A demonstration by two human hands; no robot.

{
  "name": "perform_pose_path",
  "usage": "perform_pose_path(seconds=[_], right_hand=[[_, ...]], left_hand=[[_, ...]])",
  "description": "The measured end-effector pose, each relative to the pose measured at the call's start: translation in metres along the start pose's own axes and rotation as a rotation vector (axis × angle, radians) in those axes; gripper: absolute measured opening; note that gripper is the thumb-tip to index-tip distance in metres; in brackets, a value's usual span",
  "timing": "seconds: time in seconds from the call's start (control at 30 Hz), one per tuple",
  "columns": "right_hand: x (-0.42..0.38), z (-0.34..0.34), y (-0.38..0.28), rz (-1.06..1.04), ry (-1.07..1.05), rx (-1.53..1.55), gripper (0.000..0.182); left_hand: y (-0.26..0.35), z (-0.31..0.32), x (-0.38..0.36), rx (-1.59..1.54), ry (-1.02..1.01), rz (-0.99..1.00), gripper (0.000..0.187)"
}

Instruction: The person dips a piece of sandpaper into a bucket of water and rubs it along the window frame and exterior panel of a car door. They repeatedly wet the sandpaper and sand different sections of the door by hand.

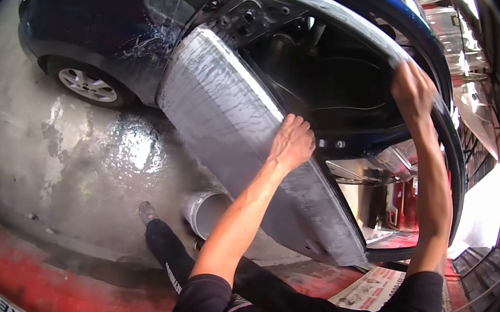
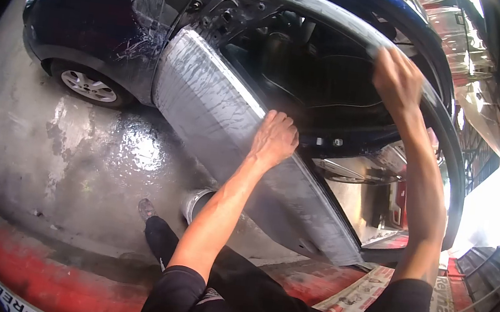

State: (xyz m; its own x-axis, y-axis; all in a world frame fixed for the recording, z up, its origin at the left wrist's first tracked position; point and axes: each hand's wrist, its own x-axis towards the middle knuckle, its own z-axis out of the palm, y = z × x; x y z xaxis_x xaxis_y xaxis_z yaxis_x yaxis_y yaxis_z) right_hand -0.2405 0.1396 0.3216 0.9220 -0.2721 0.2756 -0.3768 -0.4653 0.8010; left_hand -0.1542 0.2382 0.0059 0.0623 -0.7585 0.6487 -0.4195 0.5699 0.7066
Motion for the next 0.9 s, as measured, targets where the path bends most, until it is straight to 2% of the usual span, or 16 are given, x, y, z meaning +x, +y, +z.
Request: perform_pose_path(seconds=[0.03,0.07,0.1,0.13,0.2,0.27,0.4,0.47,0.53,0.57,0.6,0.67,0.73,0.77,0.83,0.9], right_hand=[[0.022,0.026,-0.014,-0.012,-0.039,0.057,0.008],[0.051,0.056,-0.032,-0.087,0.069,0.13,0.01],[0.079,0.072,-0.044,-0.16,0.099,0.22,0.014],[0.098,0.093,-0.058,-0.117,-0.057,0.167,0.016],[0.105,0.095,-0.068,-0.074,-0.094,0.203,0.03],[0.065,0.072,-0.033,-0.153,0.044,0.195,0.016],[-0.082,-0.069,0.044,0.109,-0.074,-0.068,0.011],[-0.133,-0.109,0.067,0.214,-0.15,-0.177,0.009],[-0.115,-0.097,0.062,0.167,-0.129,-0.126,0.009],[-0.096,-0.074,0.054,0.123,-0.029,-0.075,0.009],[-0.069,-0.058,0.041,0.112,-0.052,-0.016,0.01],[-0.03,-0.018,0.025,0.056,-0.049,0.139,0.014],[-0.024,-0.013,0.025,0.028,0.053,0.18,0.015],[-0.042,-0.034,0.036,0.028,0.063,0.209,0.016],[-0.117,-0.089,0.07,0.089,-0.011,0.015,0.012],[-0.202,-0.14,0.094,0.259,-0.095,-0.115,0.007]], left_hand=[[0.0,-0.002,0.002,0.056,-0.059,0.007,0.02],[-0.002,-0.006,0.008,0.059,-0.062,0.016,0.02],[-0.002,-0.009,0.01,0.136,-0.152,0.037,0.02],[0.0,-0.007,0.012,0.202,-0.246,0.068,0.021],[0.002,-0.004,0.011,0.155,-0.218,0.052,0.02],[0.0,0.003,0.006,0.083,-0.094,0.045,0.018],[0.001,0.005,0.004,0.026,-0.033,0.053,0.016],[0.003,0.004,0.005,0.074,-0.032,0.067,0.016],[0.002,0.001,0.008,0.123,-0.06,0.086,0.016],[0.005,0.002,0.007,0.163,-0.095,0.098,0.016],[0.006,0.004,0.008,0.185,-0.105,0.094,0.016],[0.007,0.006,0.009,0.102,-0.09,0.072,0.015],[0.01,0.008,0.011,0.113,-0.06,0.102,0.014],[0.012,0.009,0.011,0.156,-0.088,0.087,0.012],[0.013,0.009,0.012,0.149,-0.081,0.125,0.012],[0.01,0.011,0.008,0.154,-0.06,0.111,0.011]])
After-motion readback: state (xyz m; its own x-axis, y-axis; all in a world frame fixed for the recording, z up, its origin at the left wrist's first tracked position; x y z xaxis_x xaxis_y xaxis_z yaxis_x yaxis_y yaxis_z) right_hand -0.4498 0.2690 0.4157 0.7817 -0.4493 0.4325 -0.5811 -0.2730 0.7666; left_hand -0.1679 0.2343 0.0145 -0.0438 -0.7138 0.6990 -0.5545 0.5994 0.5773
